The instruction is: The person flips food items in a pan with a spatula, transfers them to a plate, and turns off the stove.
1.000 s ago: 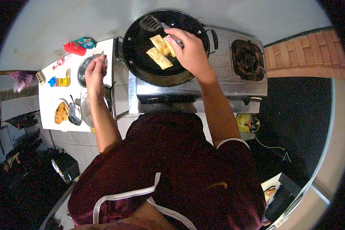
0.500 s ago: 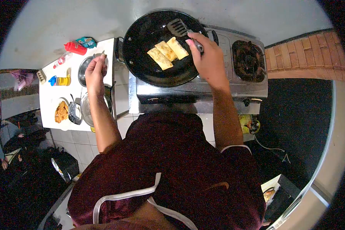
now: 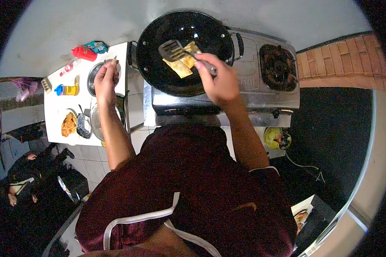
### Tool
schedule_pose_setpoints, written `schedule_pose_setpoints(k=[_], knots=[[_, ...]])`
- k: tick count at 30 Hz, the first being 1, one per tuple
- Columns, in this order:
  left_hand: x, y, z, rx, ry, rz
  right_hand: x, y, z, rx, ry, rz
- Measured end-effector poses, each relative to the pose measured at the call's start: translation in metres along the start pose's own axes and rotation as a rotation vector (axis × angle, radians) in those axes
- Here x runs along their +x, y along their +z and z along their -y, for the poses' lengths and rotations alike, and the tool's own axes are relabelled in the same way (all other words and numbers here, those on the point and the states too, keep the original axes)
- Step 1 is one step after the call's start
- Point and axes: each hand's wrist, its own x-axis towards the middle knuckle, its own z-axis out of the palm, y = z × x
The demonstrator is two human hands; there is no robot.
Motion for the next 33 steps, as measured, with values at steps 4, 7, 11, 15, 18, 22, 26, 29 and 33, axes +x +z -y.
schedule_pose_setpoints(k=[4, 7, 11, 15, 18, 22, 26, 29, 33], knots=[[-0.002, 0.002, -0.001, 0.024, -0.005, -0.014, -0.002, 0.008, -0.006, 0.015, -0.028, -0.051], [-0.005, 0.001, -0.003, 0.028, -0.014, -0.027, 0.001, 0.004, -0.006, -0.018, 0.008, -0.115], [-0.005, 0.0, -0.001, 0.037, -0.006, -0.03, 0.004, 0.001, -0.005, -0.015, 0.0, -0.119], [-0.006, 0.0, 0.001, 0.041, 0.002, -0.04, 0.001, 0.009, -0.01, -0.037, -0.018, -0.069], [-0.008, -0.004, -0.001, 0.062, -0.003, -0.035, 0.003, 0.005, -0.011, -0.006, -0.013, -0.233], [-0.007, -0.009, 0.002, 0.05, -0.005, -0.043, 0.013, -0.015, -0.011, -0.121, 0.004, -0.317], [-0.008, -0.007, 0.003, 0.054, -0.004, -0.063, 0.013, -0.013, -0.023, -0.295, -0.114, -0.345], [-0.009, -0.005, 0.001, 0.046, -0.014, -0.066, 0.012, -0.007, -0.018, -0.284, -0.084, -0.305], [-0.01, -0.005, 0.0, 0.049, -0.011, -0.058, 0.008, -0.006, -0.019, -0.163, -0.04, -0.339]])
